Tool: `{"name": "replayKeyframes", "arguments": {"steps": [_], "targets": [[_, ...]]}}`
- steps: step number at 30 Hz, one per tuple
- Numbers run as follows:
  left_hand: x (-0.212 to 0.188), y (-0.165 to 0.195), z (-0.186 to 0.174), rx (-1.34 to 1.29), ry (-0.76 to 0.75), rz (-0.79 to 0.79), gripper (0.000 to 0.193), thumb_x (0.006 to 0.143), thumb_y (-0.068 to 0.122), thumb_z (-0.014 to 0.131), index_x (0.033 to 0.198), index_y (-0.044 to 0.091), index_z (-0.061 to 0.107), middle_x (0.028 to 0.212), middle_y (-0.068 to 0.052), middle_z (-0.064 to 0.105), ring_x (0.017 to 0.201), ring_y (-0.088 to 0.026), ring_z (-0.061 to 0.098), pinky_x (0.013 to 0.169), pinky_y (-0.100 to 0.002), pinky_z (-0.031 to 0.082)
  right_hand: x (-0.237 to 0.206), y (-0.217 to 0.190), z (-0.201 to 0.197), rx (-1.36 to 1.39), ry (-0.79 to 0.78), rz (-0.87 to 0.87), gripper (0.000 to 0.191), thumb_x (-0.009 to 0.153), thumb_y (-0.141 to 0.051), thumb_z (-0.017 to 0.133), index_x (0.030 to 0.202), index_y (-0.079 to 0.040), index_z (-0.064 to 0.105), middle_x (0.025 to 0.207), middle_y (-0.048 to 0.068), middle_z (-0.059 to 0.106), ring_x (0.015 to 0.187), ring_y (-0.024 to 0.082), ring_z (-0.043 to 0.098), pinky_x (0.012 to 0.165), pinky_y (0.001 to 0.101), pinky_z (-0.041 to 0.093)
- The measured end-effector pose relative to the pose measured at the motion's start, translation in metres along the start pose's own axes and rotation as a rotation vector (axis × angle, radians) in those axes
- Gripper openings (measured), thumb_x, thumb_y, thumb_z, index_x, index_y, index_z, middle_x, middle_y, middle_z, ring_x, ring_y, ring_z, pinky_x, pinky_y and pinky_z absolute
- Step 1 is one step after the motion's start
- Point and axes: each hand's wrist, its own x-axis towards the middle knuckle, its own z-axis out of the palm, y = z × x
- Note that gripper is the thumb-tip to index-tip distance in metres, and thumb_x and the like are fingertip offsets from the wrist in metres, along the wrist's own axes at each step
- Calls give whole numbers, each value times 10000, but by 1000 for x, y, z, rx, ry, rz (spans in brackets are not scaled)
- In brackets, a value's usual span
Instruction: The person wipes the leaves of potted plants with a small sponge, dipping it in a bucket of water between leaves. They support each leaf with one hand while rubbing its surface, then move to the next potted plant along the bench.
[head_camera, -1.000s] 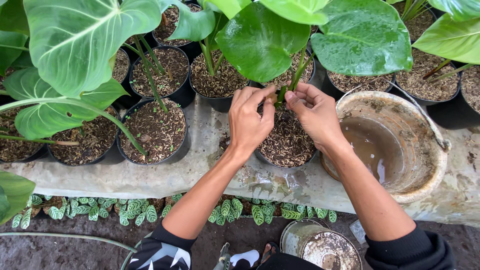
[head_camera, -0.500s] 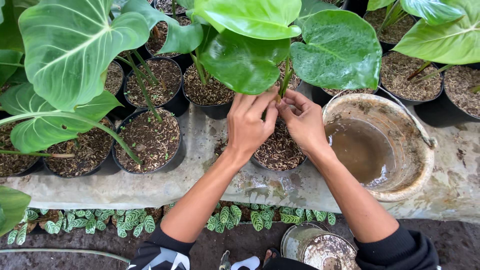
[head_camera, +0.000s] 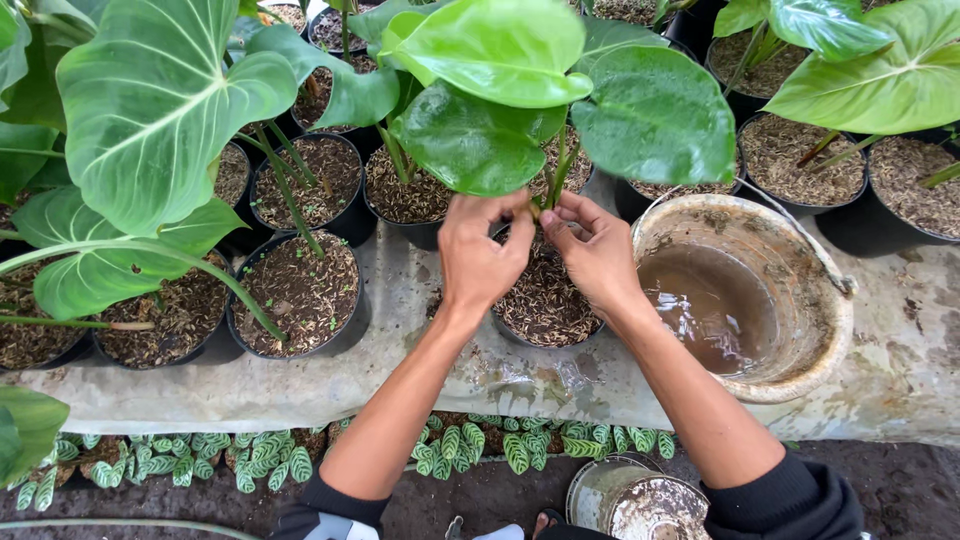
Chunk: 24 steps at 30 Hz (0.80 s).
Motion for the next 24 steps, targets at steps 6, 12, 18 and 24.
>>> {"name": "replayKeyframes", "arguments": {"steps": [6,12,18,24], "targets": [[-16,-27,-8,69,18,-204,185,877,78,707,1048,55,771,992,-78,738,874,-203,669,797,-359,538,-4,-12,6,-82,43,-1,484,957,-137,693,1407,7,585,1139,70,736,990,99,666,871,232,558],[-77,-53,-43,-478,37,-642,271,925,157,693,1179,64,694,1133,-6,727,1055,-127,673,950,-307,525,-90,-6,-4,-171,60,-118,493,973,-280,660,1376,-4,595,1128,103,748,945,108,676,845,269,560],[-154,-71,-63,-302,-12,-894,279,901,138,694,1172,77,728,990,-55,771,853,-149,692,783,-297,573,-176,76,-1,212,-152,635,338,929,-307,663,1103,-24,726,869,107,702,648,162,624,476,271,444],[-188,-91,-50,-319,-64,-854,333,910,78,702,1241,41,705,935,-67,732,798,-101,649,693,-238,526,-169,103,8,522,203,776,512,875,-314,682,1295,-66,527,1127,136,676,937,251,707,763,391,599]]}}
